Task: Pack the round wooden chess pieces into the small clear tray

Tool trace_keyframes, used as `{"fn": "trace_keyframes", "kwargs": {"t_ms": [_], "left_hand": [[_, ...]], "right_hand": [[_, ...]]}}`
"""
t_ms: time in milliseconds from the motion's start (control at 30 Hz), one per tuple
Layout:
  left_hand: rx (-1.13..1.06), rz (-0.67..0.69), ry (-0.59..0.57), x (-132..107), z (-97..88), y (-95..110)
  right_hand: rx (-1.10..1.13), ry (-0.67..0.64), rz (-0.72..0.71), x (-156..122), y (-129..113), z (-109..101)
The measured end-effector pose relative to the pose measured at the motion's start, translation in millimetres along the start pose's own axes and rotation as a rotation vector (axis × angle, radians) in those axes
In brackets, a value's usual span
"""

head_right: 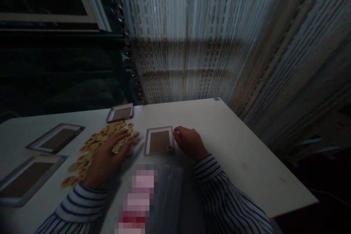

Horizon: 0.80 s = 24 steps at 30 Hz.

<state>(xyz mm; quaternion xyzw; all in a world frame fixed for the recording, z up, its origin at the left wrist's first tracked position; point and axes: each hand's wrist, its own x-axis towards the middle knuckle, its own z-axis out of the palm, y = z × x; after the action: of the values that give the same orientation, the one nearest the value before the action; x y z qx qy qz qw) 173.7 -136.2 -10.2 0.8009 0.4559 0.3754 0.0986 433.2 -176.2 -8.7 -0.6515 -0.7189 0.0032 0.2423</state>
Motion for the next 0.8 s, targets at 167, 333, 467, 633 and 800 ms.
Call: {"fn": "trace_keyframes", "kwargs": {"t_ms": [167,333,467,633,800], "left_hand": [[0.058,-0.015,0.064,6.7,-19.3,-11.5],[0.075,-0.028,0.084,4.1,-26.5,-24.1],[0.057,-0.057,0.08,-4.9,-26.4,-37.1],[0.032,-0.04,0.078,-13.1,-28.3,-48.4],[0.047,-0.014,0.072,-13.2,-29.9,-52.1]], "right_hand": [[0.012,0.036,0.001,0.1,1.3,3.0],[0.033,0.048,-0.015,0.9,1.4,6.1],[0.064,0.077,0.003,2.2,6.0,10.2],[0.101,0.119,0.025,3.4,12.1,14.0],[0.174,0.145,0.018,6.7,5.5,12.2]]}}
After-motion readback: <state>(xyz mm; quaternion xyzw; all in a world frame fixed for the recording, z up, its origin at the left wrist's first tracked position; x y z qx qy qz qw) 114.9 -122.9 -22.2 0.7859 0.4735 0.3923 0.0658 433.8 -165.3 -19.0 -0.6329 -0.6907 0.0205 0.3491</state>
